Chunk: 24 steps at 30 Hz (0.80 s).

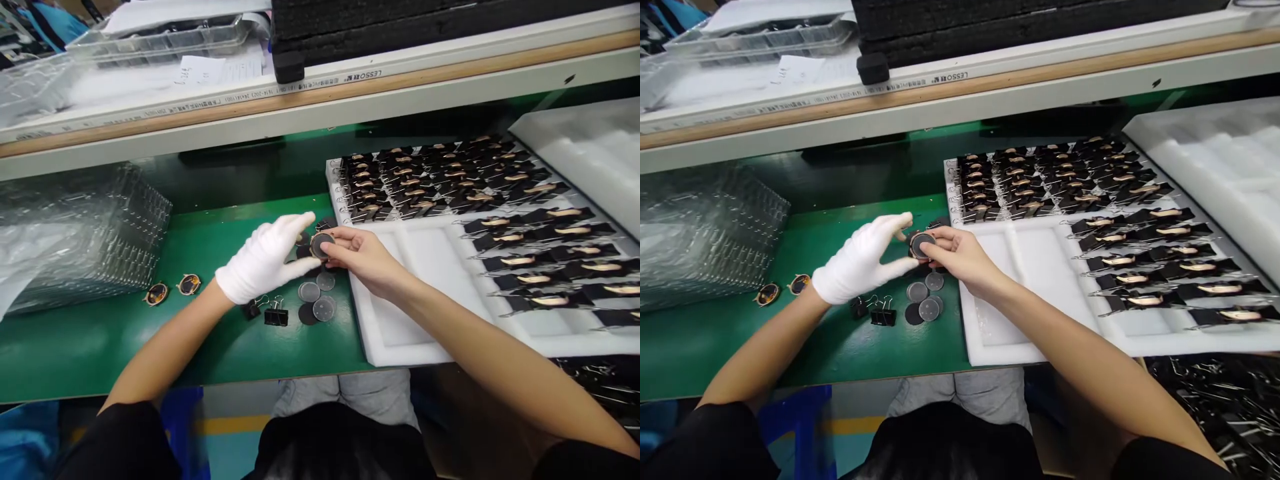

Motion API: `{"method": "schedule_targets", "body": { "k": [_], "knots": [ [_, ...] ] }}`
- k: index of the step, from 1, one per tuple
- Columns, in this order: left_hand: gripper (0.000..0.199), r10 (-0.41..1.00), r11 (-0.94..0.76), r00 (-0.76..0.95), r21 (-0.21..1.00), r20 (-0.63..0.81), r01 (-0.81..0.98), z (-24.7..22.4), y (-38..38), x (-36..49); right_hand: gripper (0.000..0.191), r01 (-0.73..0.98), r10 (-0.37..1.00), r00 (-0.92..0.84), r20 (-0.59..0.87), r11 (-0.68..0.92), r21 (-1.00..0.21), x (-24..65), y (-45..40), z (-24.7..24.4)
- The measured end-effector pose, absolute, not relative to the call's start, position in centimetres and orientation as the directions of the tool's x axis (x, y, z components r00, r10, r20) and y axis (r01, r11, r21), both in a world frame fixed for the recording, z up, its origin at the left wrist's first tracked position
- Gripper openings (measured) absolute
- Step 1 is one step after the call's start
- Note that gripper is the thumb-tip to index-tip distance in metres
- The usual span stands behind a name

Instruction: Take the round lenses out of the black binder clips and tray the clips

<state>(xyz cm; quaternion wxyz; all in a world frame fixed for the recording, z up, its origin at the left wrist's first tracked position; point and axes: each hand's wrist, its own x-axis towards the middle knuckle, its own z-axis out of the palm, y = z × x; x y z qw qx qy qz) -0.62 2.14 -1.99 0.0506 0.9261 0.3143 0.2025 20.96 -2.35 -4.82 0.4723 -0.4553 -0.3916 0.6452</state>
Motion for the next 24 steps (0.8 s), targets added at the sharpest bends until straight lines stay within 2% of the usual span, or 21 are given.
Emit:
{"method": "schedule_targets", "body": {
  "k": [2, 5, 6, 8, 10, 12, 14, 16, 19, 21, 24],
  "knots": [
    [0.037, 0.689, -0.716, 0.711, 0.283, 0.143, 0.638, -0.3, 2.2, -1.7, 0.026, -0.325, 0.962, -0.115, -0.248, -0.272, -0.906, 21.1, -2.2, -4.7],
    [0.034, 0.622, -0.673, 0.730, 0.283, -0.284, 0.683, 1.4, 1.4, -3.0, 0.020, -0.437, 0.958, -0.085, -0.275, -0.284, -0.854, 21.3, -2.1, -4.4],
    [0.036, 0.578, -0.689, 0.726, 0.254, -0.373, 0.679, 1.5, 1.0, -3.2, 0.018, -0.462, 0.957, -0.078, -0.279, -0.282, -0.841, 21.5, -2.0, -4.3],
    [0.036, 0.525, -0.750, 0.732, 0.170, -0.435, 0.639, 1.1, 0.3, -3.2, 0.013, -0.500, 0.962, -0.063, -0.264, -0.259, -0.826, 21.9, -1.8, -4.0],
    [0.037, 0.484, -0.800, 0.765, 0.139, -0.425, 0.584, 0.4, 0.0, -3.1, 0.012, -0.532, 0.975, -0.043, -0.218, -0.207, -0.821, 22.5, -1.6, -3.6],
    [0.039, 0.455, -0.797, 0.794, 0.214, -0.403, 0.565, 0.0, 0.4, -3.0, 0.015, -0.548, 0.986, -0.035, -0.163, -0.155, -0.822, 23.1, -1.5, -3.2],
    [0.038, 0.519, -0.731, 0.797, 0.323, -0.311, 0.602, -0.1, 1.1, -2.9, 0.019, -0.532, 0.990, -0.075, -0.123, -0.144, -0.835, 23.5, -1.6, -3.0],
    [0.038, 0.695, -0.626, 0.712, 0.404, -0.100, 0.667, 0.0, 1.7, -2.6, 0.022, -0.476, 0.982, -0.162, -0.101, -0.167, -0.863, 23.5, -1.9, -3.0],
    [0.039, 0.870, -0.490, 0.429, 0.532, 0.244, 0.691, -0.5, 1.5, -1.5, 0.028, -0.382, 0.950, -0.295, -0.100, -0.213, -0.899, 22.7, -2.5, -3.5],
    [0.039, 0.890, -0.454, 0.308, 0.596, 0.336, 0.662, -1.1, 1.0, -0.5, 0.031, -0.353, 0.930, -0.353, -0.103, -0.234, -0.906, 22.1, -2.9, -4.0],
    [0.039, 0.897, -0.443, 0.313, 0.654, 0.313, 0.614, -1.7, 0.1, 0.4, 0.032, -0.329, 0.921, -0.375, -0.109, -0.242, -0.913, 21.5, -3.1, -4.5]
  ]
}}
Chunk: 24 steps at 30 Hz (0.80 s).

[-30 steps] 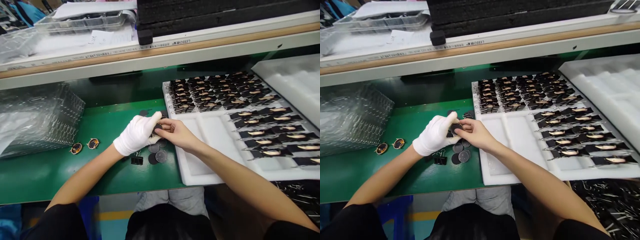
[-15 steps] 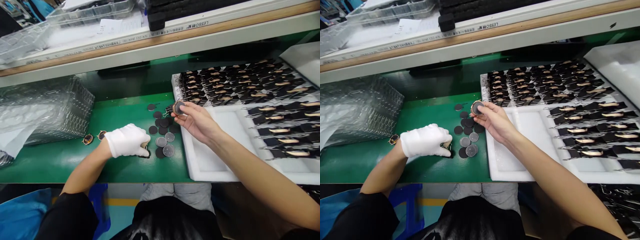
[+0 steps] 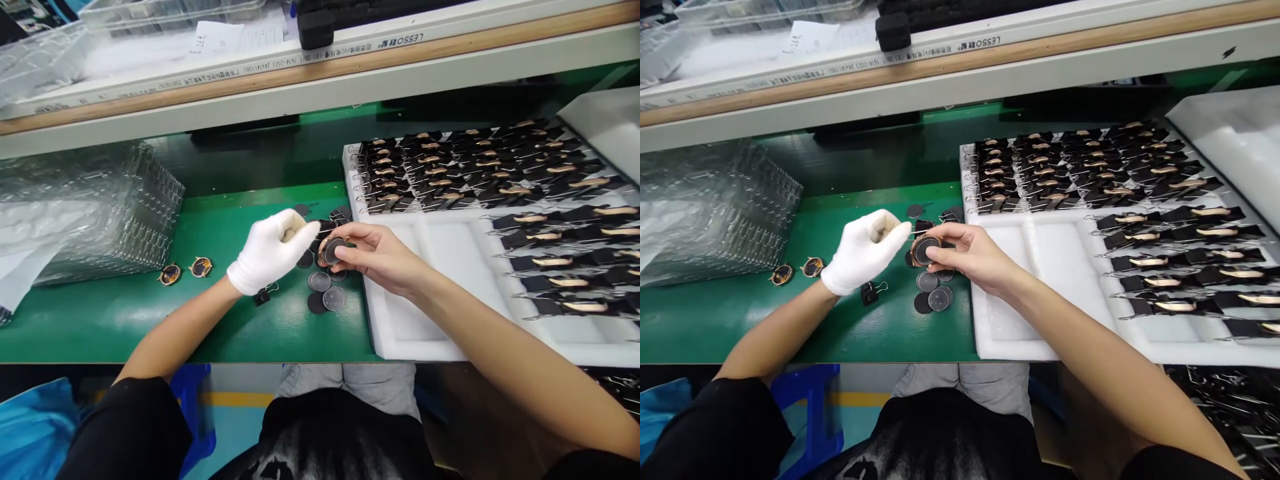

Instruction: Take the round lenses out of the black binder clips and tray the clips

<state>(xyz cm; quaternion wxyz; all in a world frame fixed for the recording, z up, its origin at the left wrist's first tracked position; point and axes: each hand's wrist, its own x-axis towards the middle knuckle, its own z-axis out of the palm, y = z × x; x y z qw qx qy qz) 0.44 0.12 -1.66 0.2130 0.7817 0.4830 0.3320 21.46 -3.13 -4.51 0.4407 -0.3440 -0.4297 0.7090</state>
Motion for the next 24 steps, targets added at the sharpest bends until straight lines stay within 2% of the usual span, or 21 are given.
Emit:
{"method": "schedule_targets", "body": {
  "k": [2, 4, 6, 8, 9, 11, 12, 15, 19, 22, 24],
  "knots": [
    [0.041, 0.889, -0.448, 0.377, 0.670, 0.262, 0.592, -1.5, 0.0, 0.4, 0.032, -0.305, 0.931, -0.347, -0.111, -0.224, -0.926, 21.4, -3.2, -4.7],
    [0.043, 0.874, -0.470, 0.427, 0.628, 0.232, 0.621, -0.9, 0.2, -0.3, 0.029, -0.266, 0.935, -0.340, -0.096, -0.193, -0.944, 21.3, -3.3, -4.7],
    [0.039, 0.858, -0.498, 0.487, 0.497, 0.164, 0.710, -0.1, 0.5, -1.3, 0.026, -0.221, 0.913, -0.401, -0.070, -0.170, -0.960, 21.2, -3.7, -4.6],
    [0.038, 0.820, -0.532, 0.572, 0.353, -0.009, 0.769, 0.7, 1.0, -2.2, 0.023, -0.186, 0.875, -0.482, -0.045, -0.152, -0.971, 20.9, -4.3, -4.6],
    [0.039, 0.780, -0.556, 0.615, 0.320, -0.119, 0.767, 1.0, 1.2, -2.6, 0.022, -0.173, 0.863, -0.504, -0.035, -0.141, -0.975, 20.7, -4.5, -4.6],
    [0.038, 0.683, -0.581, 0.676, 0.354, -0.279, 0.733, 1.4, 1.5, -3.1, 0.020, -0.161, 0.869, -0.495, -0.015, -0.109, -0.981, 20.3, -5.0, -4.8],
    [0.036, 0.653, -0.577, 0.692, 0.390, -0.307, 0.717, 1.4, 1.6, -3.2, 0.019, -0.165, 0.881, -0.473, -0.003, -0.092, -0.982, 20.1, -5.1, -4.8],
    [0.032, 0.657, -0.556, 0.704, 0.458, -0.269, 0.694, 1.0, 1.7, -3.1, 0.017, -0.220, 0.918, -0.396, 0.017, -0.077, -0.972, 20.1, -5.0, -5.0],
    [0.036, 0.714, -0.531, 0.679, 0.498, -0.173, 0.686, 0.1, 1.6, -2.2, 0.020, -0.257, 0.933, -0.361, -0.013, -0.112, -0.960, 20.6, -4.7, -4.8],
    [0.038, 0.790, -0.444, 0.593, 0.522, -0.155, 0.728, -0.2, 1.5, -1.7, 0.024, -0.265, 0.935, -0.352, -0.036, -0.136, -0.955, 20.8, -4.4, -4.4],
    [0.038, 0.841, -0.361, 0.520, 0.558, -0.152, 0.747, -0.1, 1.5, -1.5, 0.026, -0.307, 0.959, -0.275, -0.068, -0.155, -0.939, 21.0, -4.2, -4.1]
  ]
}}
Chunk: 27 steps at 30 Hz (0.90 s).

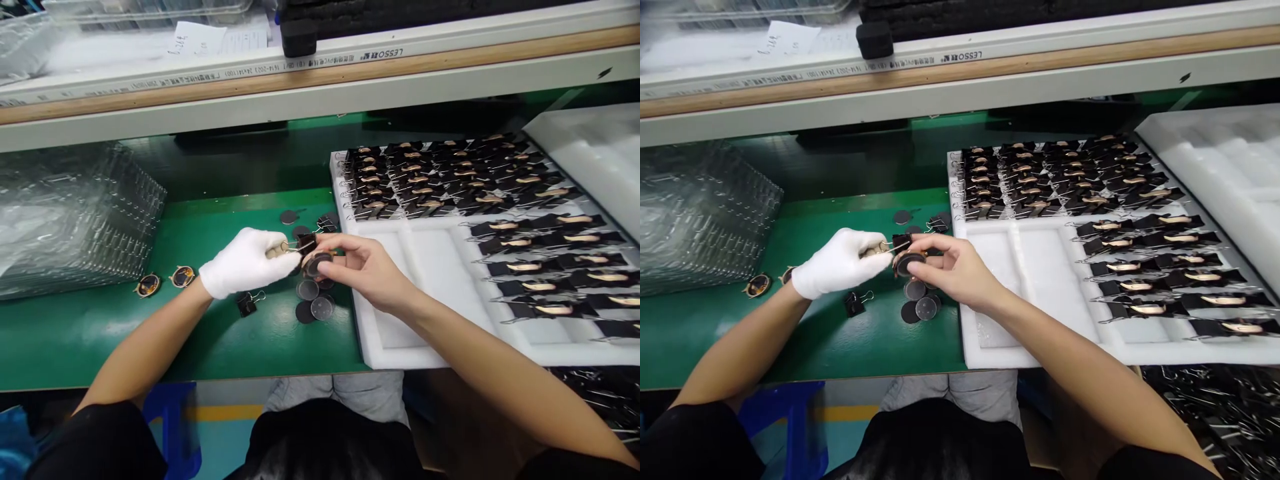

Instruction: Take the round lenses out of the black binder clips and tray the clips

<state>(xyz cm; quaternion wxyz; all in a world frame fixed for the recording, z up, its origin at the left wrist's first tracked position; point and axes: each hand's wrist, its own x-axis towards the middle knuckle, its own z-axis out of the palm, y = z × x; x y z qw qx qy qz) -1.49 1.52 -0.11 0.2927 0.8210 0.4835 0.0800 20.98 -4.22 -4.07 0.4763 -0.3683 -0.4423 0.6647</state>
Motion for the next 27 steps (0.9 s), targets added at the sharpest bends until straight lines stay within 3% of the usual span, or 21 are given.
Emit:
{"method": "schedule_targets", "body": {
  "k": [3, 7, 11, 16, 20, 23, 27],
  "knots": [
    [0.039, 0.868, -0.280, 0.472, 0.636, -0.152, 0.719, 0.2, 1.3, -1.3, 0.029, -0.435, 0.976, -0.137, -0.171, -0.215, -0.874, 21.3, -3.6, -3.7],
    [0.039, 0.861, -0.251, 0.477, 0.668, -0.176, 0.700, 0.6, 1.3, -1.3, 0.028, -0.552, 0.943, -0.121, -0.311, -0.325, -0.768, 21.6, -3.0, -3.9],
    [0.045, 0.872, -0.233, 0.430, 0.571, -0.236, 0.787, -0.1, 3.9, -3.0, 0.025, -0.523, 0.930, -0.143, -0.339, -0.362, -0.771, 21.6, -3.0, -4.2],
    [0.061, 0.828, 0.074, 0.170, 0.405, -0.535, 0.911, -2.2, 8.7, -7.3, 0.025, -0.545, 0.931, -0.128, -0.342, -0.354, -0.760, 21.6, -2.6, -4.2],
    [0.067, 0.780, 0.095, 0.126, 0.315, -0.613, 0.944, -1.9, 10.0, -9.7, 0.014, -0.510, 0.902, -0.196, -0.386, -0.430, -0.745, 21.6, -2.2, -4.0],
    [0.075, 0.901, 0.081, 0.031, 0.238, -0.433, 0.968, -0.4, 10.2, -9.5, 0.009, -0.340, 0.879, -0.219, -0.423, -0.476, -0.811, 21.2, -1.5, -3.8],
    [0.076, 0.992, 0.058, -0.085, 0.280, 0.088, 0.958, -0.9, 11.3, -5.8, 0.023, -0.103, 0.914, -0.216, -0.344, -0.371, -0.923, 19.1, 1.4, -3.9]
  ]
}}
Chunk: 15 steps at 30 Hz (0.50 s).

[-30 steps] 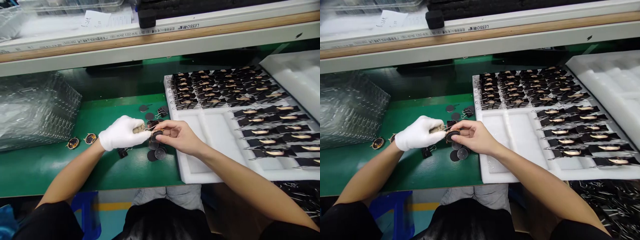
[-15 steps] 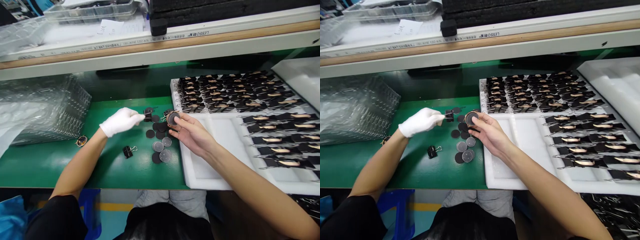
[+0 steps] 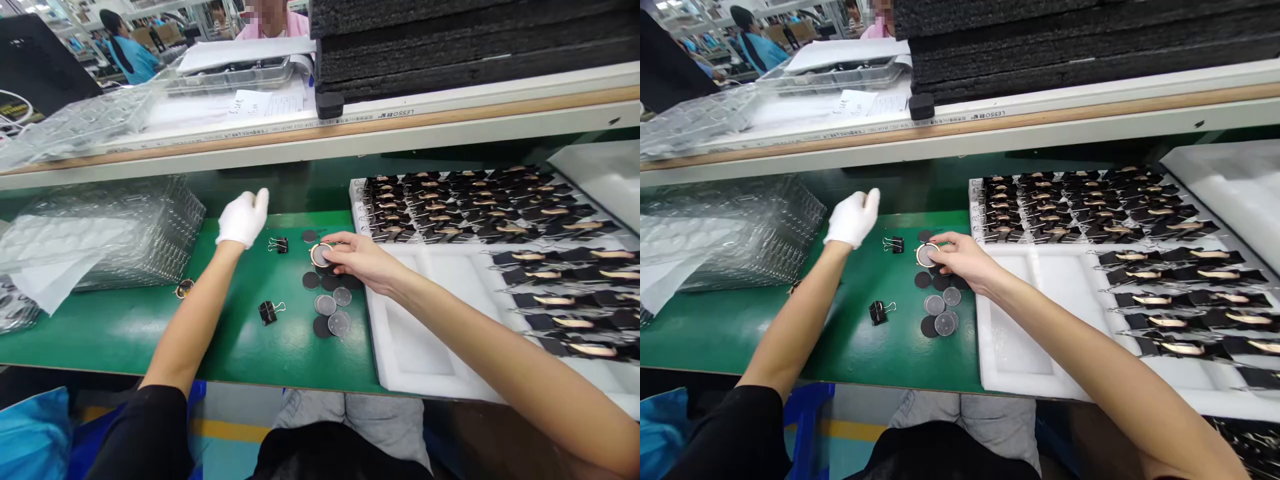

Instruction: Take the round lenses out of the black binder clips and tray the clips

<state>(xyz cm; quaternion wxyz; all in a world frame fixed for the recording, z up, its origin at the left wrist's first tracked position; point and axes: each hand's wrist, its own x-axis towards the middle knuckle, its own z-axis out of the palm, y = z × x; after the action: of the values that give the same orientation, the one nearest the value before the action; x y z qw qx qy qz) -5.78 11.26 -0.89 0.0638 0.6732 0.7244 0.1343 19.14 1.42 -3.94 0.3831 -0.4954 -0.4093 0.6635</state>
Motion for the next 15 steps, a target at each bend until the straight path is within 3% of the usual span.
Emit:
{"method": "schedule_targets", "body": {
  "k": [3, 8, 11, 15],
  "knots": [
    [0.067, 0.990, 0.035, -0.076, 0.305, 0.122, 0.952, -3.4, 12.3, -2.5, 0.033, -0.034, 0.926, -0.212, -0.312, -0.326, -0.945, 16.9, 4.5, -4.1],
    [0.061, 0.973, 0.139, -0.191, 0.334, 0.131, 0.932, -6.6, 13.1, -1.2, 0.022, -0.016, 0.872, -0.298, -0.388, -0.411, -0.911, 15.1, 7.4, -4.0],
    [0.058, 0.967, 0.141, -0.204, 0.343, 0.154, 0.929, -7.3, 13.0, -1.9, 0.033, -0.017, 0.839, -0.360, -0.409, -0.444, -0.896, 15.6, 7.8, -4.2],
    [0.056, 0.968, 0.154, -0.214, 0.369, 0.128, 0.916, -8.1, 13.3, -2.5, 0.047, 0.172, 0.894, -0.373, -0.248, -0.196, -0.965, 16.5, 8.2, -5.6]
  ]
}}
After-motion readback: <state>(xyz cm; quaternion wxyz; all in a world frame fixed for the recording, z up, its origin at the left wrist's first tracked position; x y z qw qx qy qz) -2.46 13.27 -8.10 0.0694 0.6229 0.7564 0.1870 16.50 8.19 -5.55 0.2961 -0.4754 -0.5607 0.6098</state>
